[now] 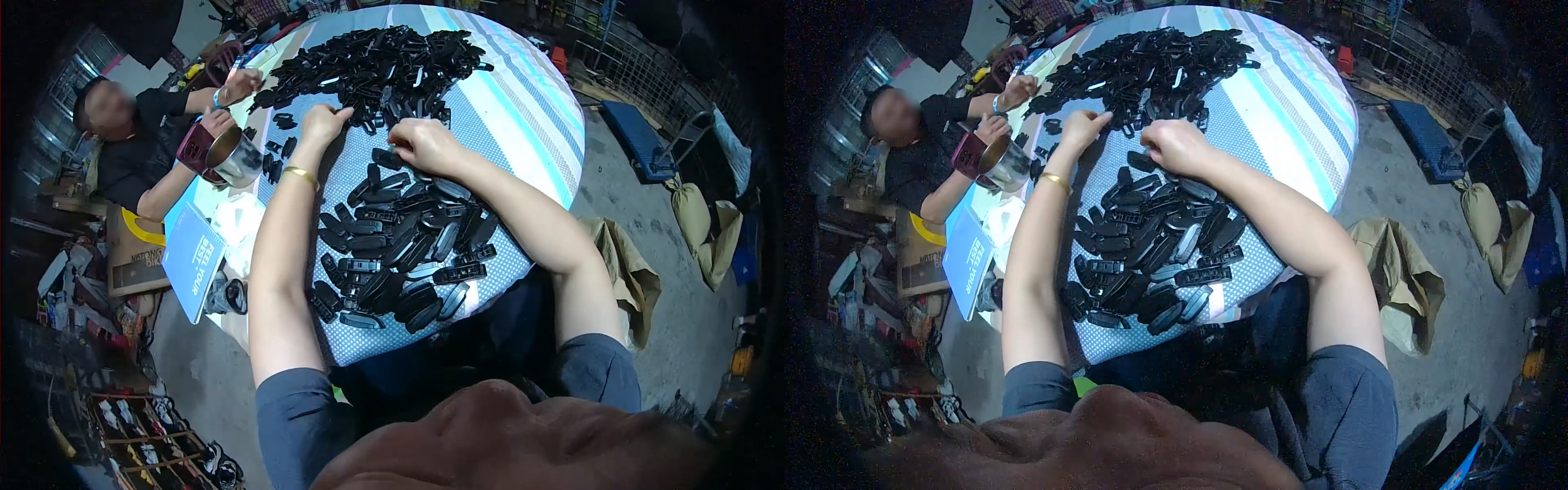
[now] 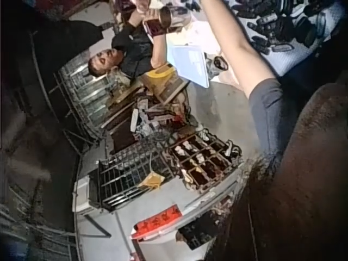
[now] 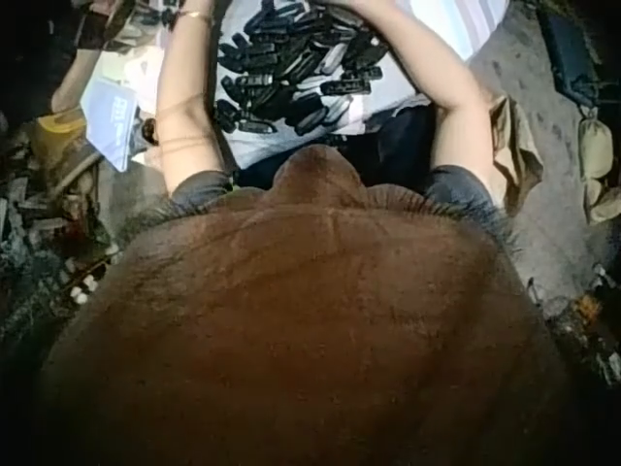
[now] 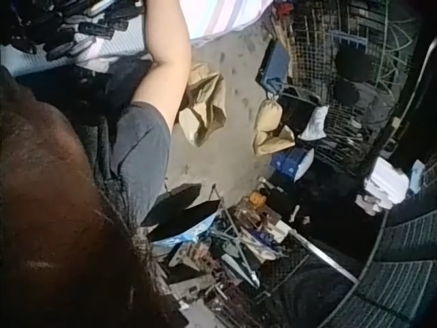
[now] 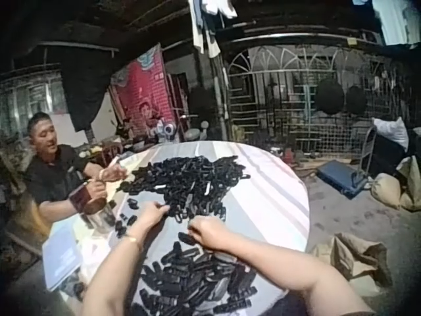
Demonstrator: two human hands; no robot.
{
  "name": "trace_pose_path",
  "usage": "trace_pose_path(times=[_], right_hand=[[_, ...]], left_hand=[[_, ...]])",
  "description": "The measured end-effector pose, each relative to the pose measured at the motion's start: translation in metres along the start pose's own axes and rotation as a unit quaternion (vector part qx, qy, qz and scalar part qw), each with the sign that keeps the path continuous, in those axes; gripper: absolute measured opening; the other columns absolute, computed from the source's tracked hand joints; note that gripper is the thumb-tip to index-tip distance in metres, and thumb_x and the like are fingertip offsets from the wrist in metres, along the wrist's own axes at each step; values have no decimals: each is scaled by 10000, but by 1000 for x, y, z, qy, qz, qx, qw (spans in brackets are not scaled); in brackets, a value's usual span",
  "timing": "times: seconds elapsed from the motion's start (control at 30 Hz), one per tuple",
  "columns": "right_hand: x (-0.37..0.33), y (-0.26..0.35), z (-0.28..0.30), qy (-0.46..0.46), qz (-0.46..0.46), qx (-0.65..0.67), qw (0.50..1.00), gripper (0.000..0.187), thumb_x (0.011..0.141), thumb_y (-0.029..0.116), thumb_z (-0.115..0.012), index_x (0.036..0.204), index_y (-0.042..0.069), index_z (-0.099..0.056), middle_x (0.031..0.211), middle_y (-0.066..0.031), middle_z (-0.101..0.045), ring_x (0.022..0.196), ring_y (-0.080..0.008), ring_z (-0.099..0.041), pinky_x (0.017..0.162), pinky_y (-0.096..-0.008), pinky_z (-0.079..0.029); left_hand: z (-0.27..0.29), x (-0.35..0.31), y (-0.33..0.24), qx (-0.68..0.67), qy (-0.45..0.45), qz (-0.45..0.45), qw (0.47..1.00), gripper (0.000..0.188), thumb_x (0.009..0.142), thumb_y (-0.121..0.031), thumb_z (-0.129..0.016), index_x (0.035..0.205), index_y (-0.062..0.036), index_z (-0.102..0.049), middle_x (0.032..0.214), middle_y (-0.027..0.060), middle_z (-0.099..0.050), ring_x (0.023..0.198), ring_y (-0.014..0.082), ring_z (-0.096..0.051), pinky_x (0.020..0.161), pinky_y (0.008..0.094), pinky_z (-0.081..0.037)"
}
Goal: The recorder is manually inspecting or sorting small black plastic components at a table.
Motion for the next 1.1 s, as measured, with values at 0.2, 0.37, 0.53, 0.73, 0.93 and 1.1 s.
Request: trace_pose_path(times=[0.2, 0.37, 0.53, 0.73, 0.93, 1.1], right_hand=[[-1, -3, 4, -45, -1, 18, 999, 325, 680, 38, -618, 993, 11, -537, 961, -165, -564, 866, -308, -564, 747, -368, -465], [-2, -15, 4, 1, -95, 28, 995, 342, 690, 77, -610, 1020, -5, -569, 970, -195, -591, 859, -323, -587, 772, -367, -472], [-1, -17, 6, -70, -135, 177, 972, 369, 709, 163, -656, 1036, 9, -580, 920, -161, -624, 823, -237, -622, 727, -315, -486], [0, -21, 0, -98, -169, 241, 951, 383, 707, 165, -671, 1042, 3, -578, 922, -146, -629, 809, -186, -620, 720, -285, -482], [-1, -13, 4, -87, -151, 273, 946, 381, 752, 135, -653, 1094, 3, -553, 1000, -111, -612, 879, -142, -595, 766, -267, -478], [0, -22, 2, -111, -157, 313, 930, 367, 771, 143, -638, 1101, 8, -553, 999, -94, -613, 871, -132, -591, 751, -258, -481]], left_hand=[[-4, 7, 11, -13, 20, -38, 999, 442, 645, -252, -653, 1040, -61, -597, 937, 176, -617, 884, 306, -591, 803, 351, -455], [11, -46, -33, 63, 79, -127, 987, 433, 643, -193, -587, 1060, -76, -582, 951, 199, -599, 885, 338, -574, 808, 382, -446], [17, -67, -38, -167, -1, -138, 976, 393, 685, -126, -576, 1063, -24, -537, 940, 156, -595, 743, 249, -603, 706, 313, -479], [3, -78, -60, -363, 13, -160, 918, 374, 751, -31, -529, 1123, -53, -529, 943, 109, -581, 713, 132, -572, 652, 246, -461], [15, -86, -69, -240, -121, -213, 939, 391, 735, -40, -561, 1123, -79, -542, 855, 115, -536, 725, 203, -549, 688, 291, -457], [21, -90, -76, -275, -45, -182, 943, 412, 769, -32, -558, 1177, -45, -497, 818, 29, -495, 698, 96, -530, 653, 232, -472]])
Point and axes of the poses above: each hand's wrist, its own x-axis towards the middle knuckle, its own z-axis out of the back of the hand, y = z × x, the point moved 6 cm from there along x, towards the middle knuckle
